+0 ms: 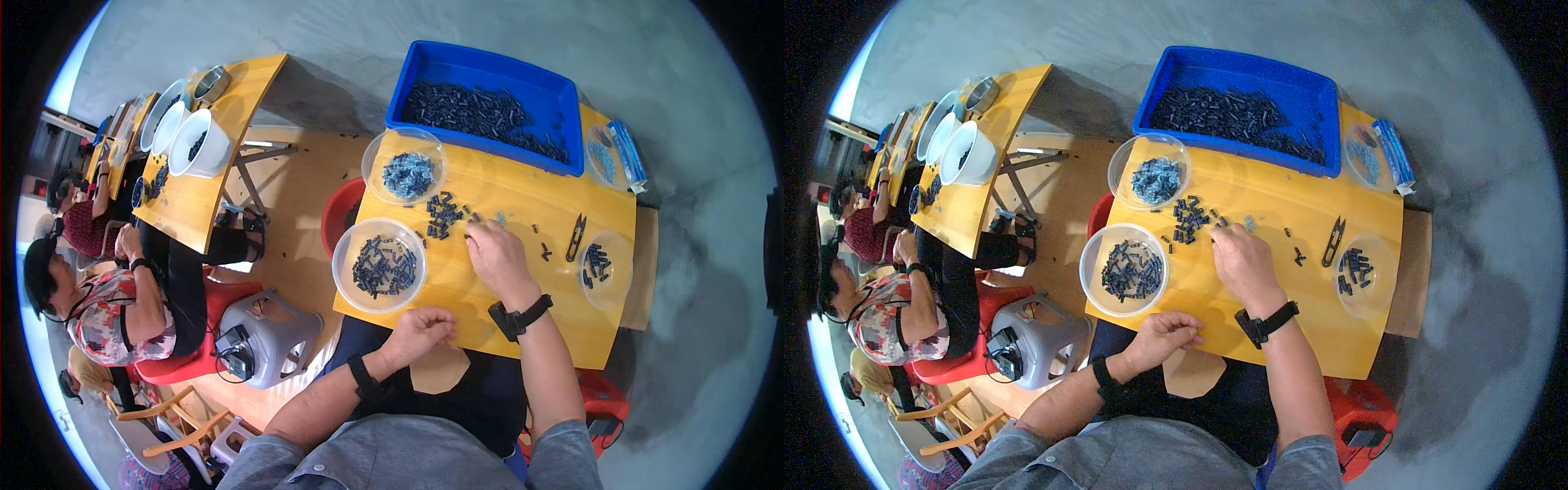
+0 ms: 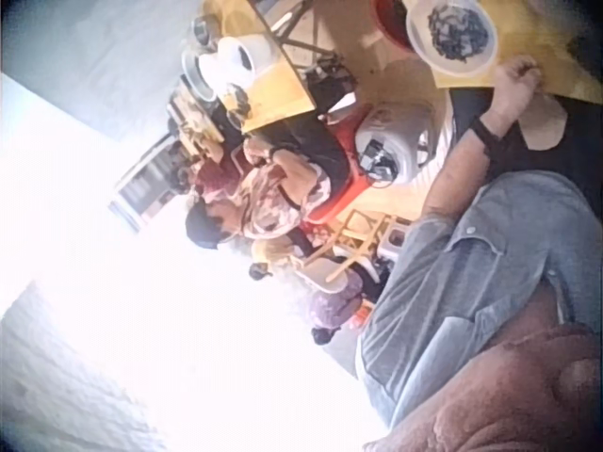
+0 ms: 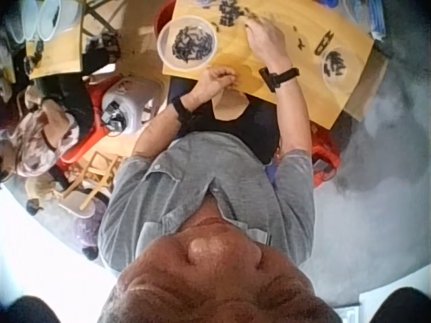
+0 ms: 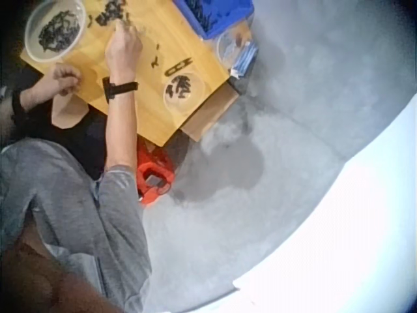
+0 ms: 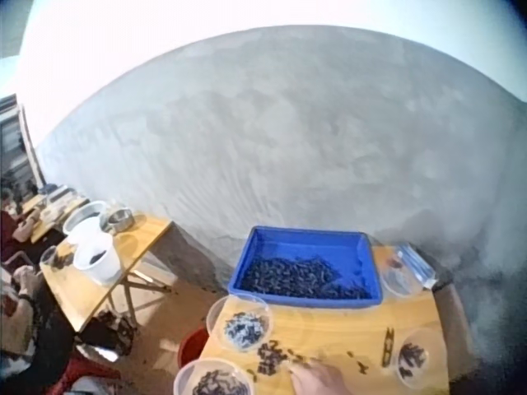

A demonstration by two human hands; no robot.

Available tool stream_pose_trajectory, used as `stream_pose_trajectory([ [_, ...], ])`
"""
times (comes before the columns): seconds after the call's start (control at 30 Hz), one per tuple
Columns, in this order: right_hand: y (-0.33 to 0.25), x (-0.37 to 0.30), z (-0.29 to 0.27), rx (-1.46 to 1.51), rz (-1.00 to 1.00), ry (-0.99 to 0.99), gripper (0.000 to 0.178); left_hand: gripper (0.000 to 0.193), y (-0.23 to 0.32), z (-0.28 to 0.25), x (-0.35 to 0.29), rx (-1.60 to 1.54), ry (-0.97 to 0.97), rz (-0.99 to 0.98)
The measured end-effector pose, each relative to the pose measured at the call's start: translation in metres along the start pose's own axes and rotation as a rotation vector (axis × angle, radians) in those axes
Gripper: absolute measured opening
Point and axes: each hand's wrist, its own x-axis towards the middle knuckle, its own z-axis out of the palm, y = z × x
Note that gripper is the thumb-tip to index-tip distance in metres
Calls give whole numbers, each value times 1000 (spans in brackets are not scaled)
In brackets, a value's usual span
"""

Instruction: Assembling small plastic components at a workshop table.

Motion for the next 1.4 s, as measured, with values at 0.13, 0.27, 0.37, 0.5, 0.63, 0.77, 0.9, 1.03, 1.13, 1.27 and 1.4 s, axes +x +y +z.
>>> stream_pose_trajectory([
  [0.13, -1, -3, 6, -133, 49, -81, 12, 17, -2, -2, 0, -37, -8, -4],
  [0.27, -2, -13, 6, -139, 59, -70, 10, 17, 5, 2, -3, -58, 8, -52],
  [0.37, -7, -21, 2, 53, 13, 135, 7, 18, 6, 6, -5, -110, 30, -27],
  [0.5, -18, -36, -12, 361, 180, 61, 8, 23, 12, 10, -9, -127, 57, 12],
  [0.63, -27, -55, -30, 643, 352, -194, 9, 26, 27, 19, -8, -402, 107, -42],
  [0.77, -39, -62, -52, 707, 291, -344, 7, 24, 32, 17, -4, -488, 43, 2],
  [0.9, -44, -66, -61, 688, 179, -388, 8, 19, 35, 18, -7, -417, -28, -6],
  [1.03, -46, -68, -64, 757, 282, -448, 8, 16, 34, 16, -9, -405, -91, -29],
  [1.13, -43, -71, -59, 738, 195, -425, 8, 15, 37, 16, -11, -418, -119, -67],
  [1.27, -37, -81, -47, 722, 114, -388, 10, 15, 32, 6, -10, -456, -195, -118],
  [1.4, -32, -84, -49, 876, 414, -394, 10, 16, 29, 3, -9, -455, -229, -164],
])
